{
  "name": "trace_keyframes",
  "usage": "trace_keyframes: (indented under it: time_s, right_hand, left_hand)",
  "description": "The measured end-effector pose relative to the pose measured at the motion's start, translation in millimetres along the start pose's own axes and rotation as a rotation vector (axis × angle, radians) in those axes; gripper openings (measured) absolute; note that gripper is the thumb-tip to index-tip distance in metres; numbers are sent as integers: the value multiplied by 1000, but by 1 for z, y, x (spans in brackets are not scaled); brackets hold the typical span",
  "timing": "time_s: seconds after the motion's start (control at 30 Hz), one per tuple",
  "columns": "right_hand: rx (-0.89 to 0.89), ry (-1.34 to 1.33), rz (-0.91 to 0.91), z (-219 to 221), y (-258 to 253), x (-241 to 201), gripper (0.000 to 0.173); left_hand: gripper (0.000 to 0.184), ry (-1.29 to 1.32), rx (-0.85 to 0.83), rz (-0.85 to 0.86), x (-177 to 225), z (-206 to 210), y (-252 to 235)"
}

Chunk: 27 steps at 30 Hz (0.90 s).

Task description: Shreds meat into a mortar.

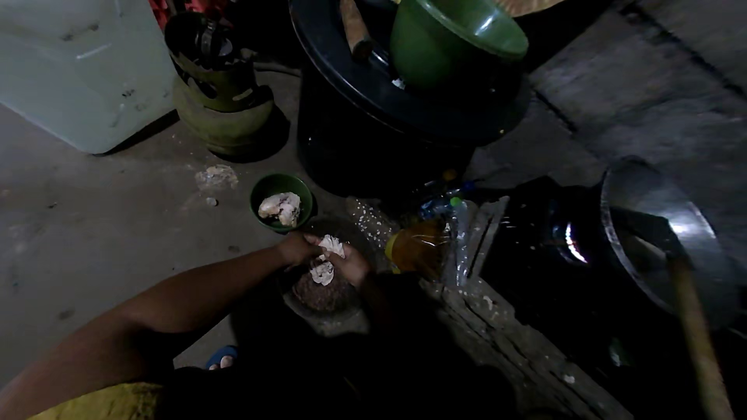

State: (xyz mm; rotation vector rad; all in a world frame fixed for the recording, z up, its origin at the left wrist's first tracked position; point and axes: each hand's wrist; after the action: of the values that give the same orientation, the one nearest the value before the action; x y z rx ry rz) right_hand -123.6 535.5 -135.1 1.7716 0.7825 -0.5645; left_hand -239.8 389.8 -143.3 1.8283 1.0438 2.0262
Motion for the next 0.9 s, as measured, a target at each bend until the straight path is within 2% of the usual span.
trace_keyframes:
  time_s: [0.17, 0.3, 0.47, 0.63, 0.7, 0.83, 0.9]
  right_hand:
    - [20, -159, -11, 3, 17, -16, 36]
    - [2, -287, -134, 2, 39, -23, 25]
    - [62, 42, 49, -2, 16, -12, 42]
    - [-16, 209, 44, -3, 6, -4, 49]
    - [-38, 125, -3, -4, 11, -7, 45]
    - [-61, -228, -164, -9, 31, -16, 30]
    - [-35, -282, -151, -10, 34, -19, 25]
  left_hand:
    - [25, -32, 69, -21, -2, 2, -7]
    - [29, -29, 108, -74, -14, -9, -13]
    - [29, 157, -22, -76, 4, 3, -3]
    - [22, 50, -9, -38, 2, 6, 0]
    - [22, 28, 21, -51, 0, 4, -1]
    - [22, 24, 91, -65, -19, -8, -13]
    - [25, 37, 95, -83, -22, -11, -17]
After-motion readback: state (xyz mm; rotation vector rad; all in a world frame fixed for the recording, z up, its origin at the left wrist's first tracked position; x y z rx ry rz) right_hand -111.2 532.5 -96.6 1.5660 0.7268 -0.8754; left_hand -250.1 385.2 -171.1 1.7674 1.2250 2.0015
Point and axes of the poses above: each hand's wrist, its own y-axis away from the middle knuckle, its own z-axis out of the palm, x = y × z, and after that the axes turned 4 degrees about -x, right-handed
